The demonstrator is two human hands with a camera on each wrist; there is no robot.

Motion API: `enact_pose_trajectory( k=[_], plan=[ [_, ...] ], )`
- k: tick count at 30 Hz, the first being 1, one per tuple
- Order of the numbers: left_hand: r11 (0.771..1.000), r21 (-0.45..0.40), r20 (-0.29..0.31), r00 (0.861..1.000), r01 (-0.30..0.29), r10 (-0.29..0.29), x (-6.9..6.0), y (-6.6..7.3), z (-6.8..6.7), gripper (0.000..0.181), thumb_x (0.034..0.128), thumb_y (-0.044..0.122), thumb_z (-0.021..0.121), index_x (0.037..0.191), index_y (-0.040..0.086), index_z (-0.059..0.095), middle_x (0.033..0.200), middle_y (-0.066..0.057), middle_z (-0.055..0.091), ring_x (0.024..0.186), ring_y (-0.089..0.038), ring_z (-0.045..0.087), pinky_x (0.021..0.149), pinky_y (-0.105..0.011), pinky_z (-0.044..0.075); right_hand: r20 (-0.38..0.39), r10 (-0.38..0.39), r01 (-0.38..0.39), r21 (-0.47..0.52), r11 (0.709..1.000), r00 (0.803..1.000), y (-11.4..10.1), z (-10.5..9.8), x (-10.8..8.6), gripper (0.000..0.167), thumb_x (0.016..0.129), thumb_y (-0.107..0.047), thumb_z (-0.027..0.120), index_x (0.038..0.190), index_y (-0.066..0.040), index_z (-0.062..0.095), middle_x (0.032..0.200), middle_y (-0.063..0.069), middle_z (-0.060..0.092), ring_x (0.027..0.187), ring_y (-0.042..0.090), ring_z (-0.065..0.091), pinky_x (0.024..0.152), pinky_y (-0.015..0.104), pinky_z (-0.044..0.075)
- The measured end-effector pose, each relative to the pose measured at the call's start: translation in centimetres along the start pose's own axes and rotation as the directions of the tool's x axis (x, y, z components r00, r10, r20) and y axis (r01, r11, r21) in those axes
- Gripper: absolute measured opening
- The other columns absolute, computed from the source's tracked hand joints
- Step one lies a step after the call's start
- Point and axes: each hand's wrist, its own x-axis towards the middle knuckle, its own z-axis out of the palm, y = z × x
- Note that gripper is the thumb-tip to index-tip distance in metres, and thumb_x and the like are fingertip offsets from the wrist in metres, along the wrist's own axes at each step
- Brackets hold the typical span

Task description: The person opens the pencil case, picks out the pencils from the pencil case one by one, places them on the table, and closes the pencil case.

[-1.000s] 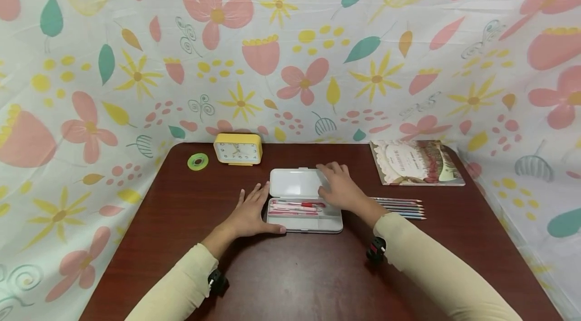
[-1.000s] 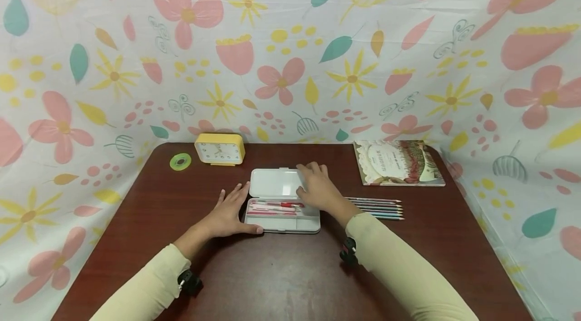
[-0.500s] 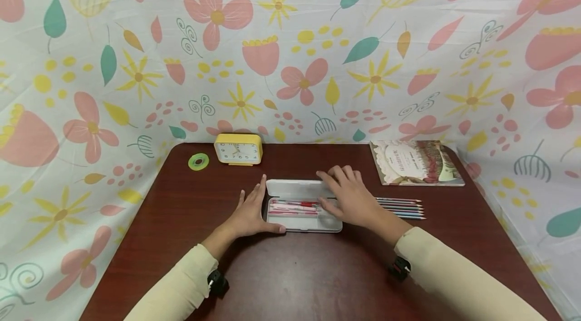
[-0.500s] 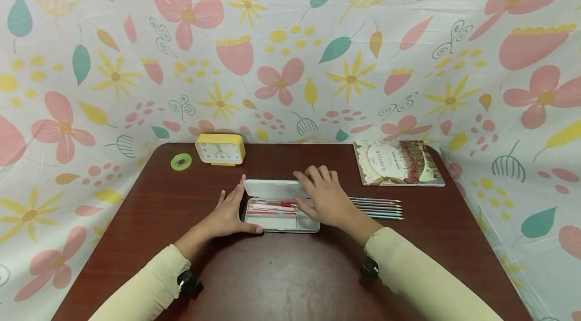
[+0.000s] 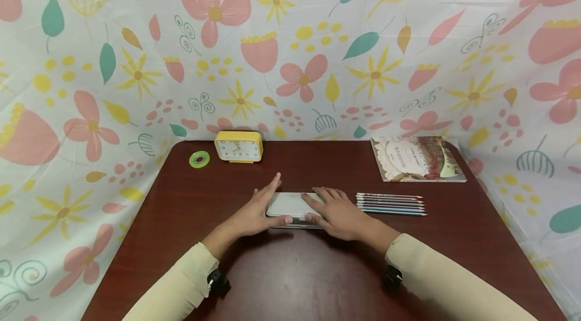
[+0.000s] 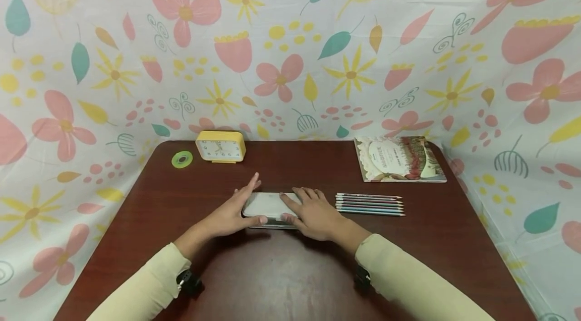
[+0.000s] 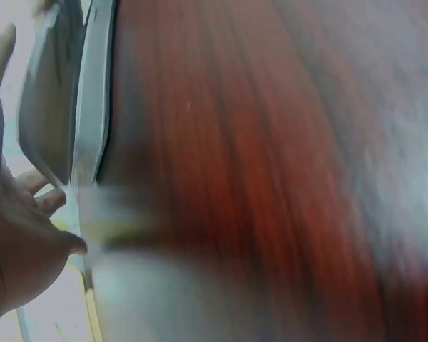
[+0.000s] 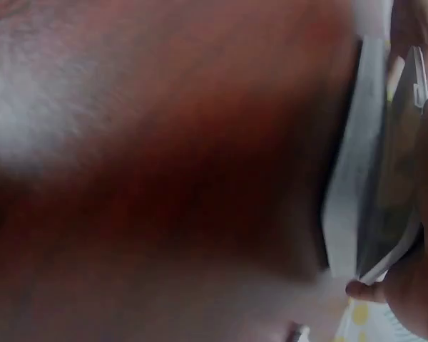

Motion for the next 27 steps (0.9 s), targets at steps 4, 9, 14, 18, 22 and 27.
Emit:
enact_pose_trajectory(
  k=[4, 9, 14, 18, 22, 27],
  plan=[
    [0.991, 0.126, 0.026, 0.999, -0.038, 0.035, 0.2, 0.8, 0.5, 0.11, 0.1048, 0.063, 0.068, 0.177, 0.039, -0.01, 0.184, -0.006, 0.031, 0.174, -0.031, 0.019, 0.135, -0.076, 0.007, 0.046, 0.059, -0.056, -0.062, 0.997, 0.997, -0.2, 1.3, 0.1, 0.077, 0.115, -0.066, 0.036, 0.179, -0.025, 0.023, 0.18, 0.026, 0.028, 0.166, 0.052, 0.03, 0.126, 0.078, 0.031],
    [0.971, 0.233, 0.033, 0.998, -0.06, 0.054, 0.2, 1.1, 1.2, 0.104, 0.1077, 0.06, 0.065, 0.18, 0.032, -0.005, 0.185, -0.001, 0.024, 0.173, -0.036, 0.021, 0.134, -0.076, 0.012, 0.007, 0.075, -0.073, -0.119, 0.99, 0.997, -0.5, 2.4, -0.2, 0.089, 0.113, -0.07, 0.04, 0.179, -0.014, 0.02, 0.182, 0.027, 0.024, 0.168, 0.05, 0.026, 0.126, 0.078, 0.031],
    [0.954, 0.289, 0.026, 0.997, -0.08, 0.076, 0.1, 1.1, 1.7, 0.104, 0.1072, 0.061, 0.066, 0.18, 0.032, -0.003, 0.185, -0.002, 0.026, 0.172, -0.036, 0.023, 0.134, -0.075, 0.016, -0.028, 0.069, -0.073, -0.175, 0.982, 0.997, -0.7, 2.7, -0.3, 0.092, 0.112, -0.07, 0.044, 0.178, -0.011, 0.022, 0.181, 0.026, 0.027, 0.168, 0.048, 0.028, 0.127, 0.076, 0.032],
    [0.944, 0.318, 0.016, 0.996, -0.086, 0.085, 0.2, 1.1, 1.7, 0.102, 0.1073, 0.06, 0.066, 0.18, 0.032, 0.0, 0.184, -0.003, 0.03, 0.172, -0.037, 0.024, 0.134, -0.074, 0.017, -0.037, 0.066, -0.073, -0.212, 0.975, 0.997, -0.6, 2.6, 0.0, 0.092, 0.112, -0.071, 0.043, 0.178, -0.012, 0.021, 0.18, 0.025, 0.029, 0.166, 0.046, 0.031, 0.127, 0.073, 0.034],
    [0.939, 0.333, 0.014, 0.996, -0.087, 0.087, 0.4, 0.9, 1.6, 0.1, 0.1075, 0.059, 0.066, 0.181, 0.03, 0.005, 0.184, -0.003, 0.031, 0.172, -0.037, 0.024, 0.134, -0.075, 0.018, -0.034, 0.068, -0.074, -0.223, 0.972, 0.997, -0.4, 2.7, 0.3, 0.093, 0.111, -0.072, 0.042, 0.179, -0.013, 0.019, 0.18, 0.025, 0.029, 0.166, 0.045, 0.033, 0.126, 0.072, 0.036],
    [0.938, 0.334, 0.017, 0.996, -0.09, 0.089, 0.5, 0.8, 1.4, 0.096, 0.1078, 0.059, 0.065, 0.181, 0.026, 0.012, 0.183, -0.009, 0.031, 0.172, -0.039, 0.024, 0.133, -0.077, 0.018, -0.031, 0.066, -0.071, -0.198, 0.978, 0.997, -0.3, 2.7, 0.4, 0.092, 0.111, -0.072, 0.042, 0.179, -0.014, 0.02, 0.181, 0.024, 0.028, 0.167, 0.045, 0.031, 0.127, 0.074, 0.034]
  ],
)
